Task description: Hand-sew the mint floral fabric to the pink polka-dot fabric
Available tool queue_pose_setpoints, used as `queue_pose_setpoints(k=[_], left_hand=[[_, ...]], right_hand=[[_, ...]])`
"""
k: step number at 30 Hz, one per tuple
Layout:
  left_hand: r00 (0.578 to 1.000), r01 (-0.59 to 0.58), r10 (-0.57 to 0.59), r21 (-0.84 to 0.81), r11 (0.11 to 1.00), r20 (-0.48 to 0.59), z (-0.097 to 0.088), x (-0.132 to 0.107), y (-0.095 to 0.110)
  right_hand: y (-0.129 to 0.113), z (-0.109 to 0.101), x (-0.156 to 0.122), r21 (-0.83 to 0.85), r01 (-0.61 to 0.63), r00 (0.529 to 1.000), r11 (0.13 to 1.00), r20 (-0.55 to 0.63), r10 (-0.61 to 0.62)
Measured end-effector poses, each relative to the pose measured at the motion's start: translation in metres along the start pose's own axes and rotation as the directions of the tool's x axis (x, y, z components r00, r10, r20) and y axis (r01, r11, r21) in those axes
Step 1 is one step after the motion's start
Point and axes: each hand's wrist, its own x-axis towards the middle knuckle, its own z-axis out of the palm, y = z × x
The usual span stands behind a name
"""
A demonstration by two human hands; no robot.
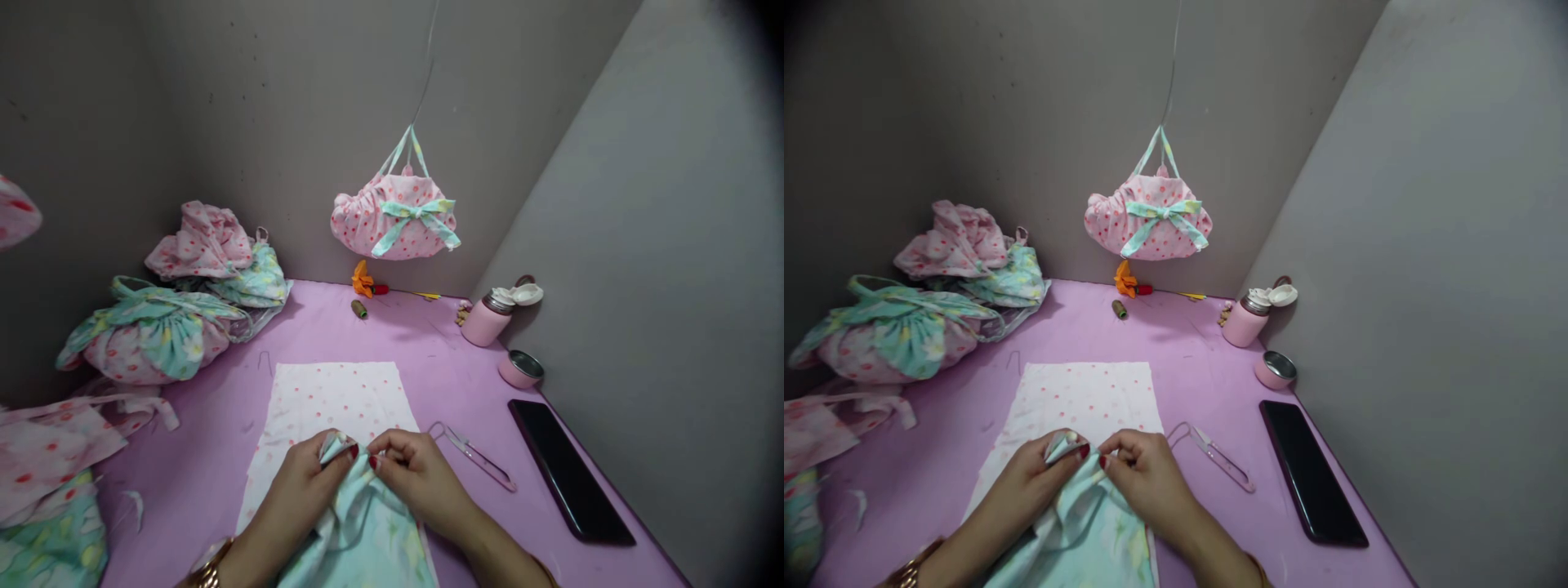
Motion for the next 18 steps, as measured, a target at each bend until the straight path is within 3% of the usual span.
queue_pose_setpoints(k=[6,18], left_hand=[[0.993,0.104,-0.090,-0.180,0.978,0.082,0.001,0.002,0.003],[0.979,0.161,-0.130,-0.205,0.966,0.155,0.002,0.002,0.005]], right_hand=[[0.009,-0.002,0.001,0.140,-0.036,0.997,0.989,0.067,0.026],[0.018,-0.007,0.003,0.172,-0.040,0.994,0.984,0.110,0.021]])
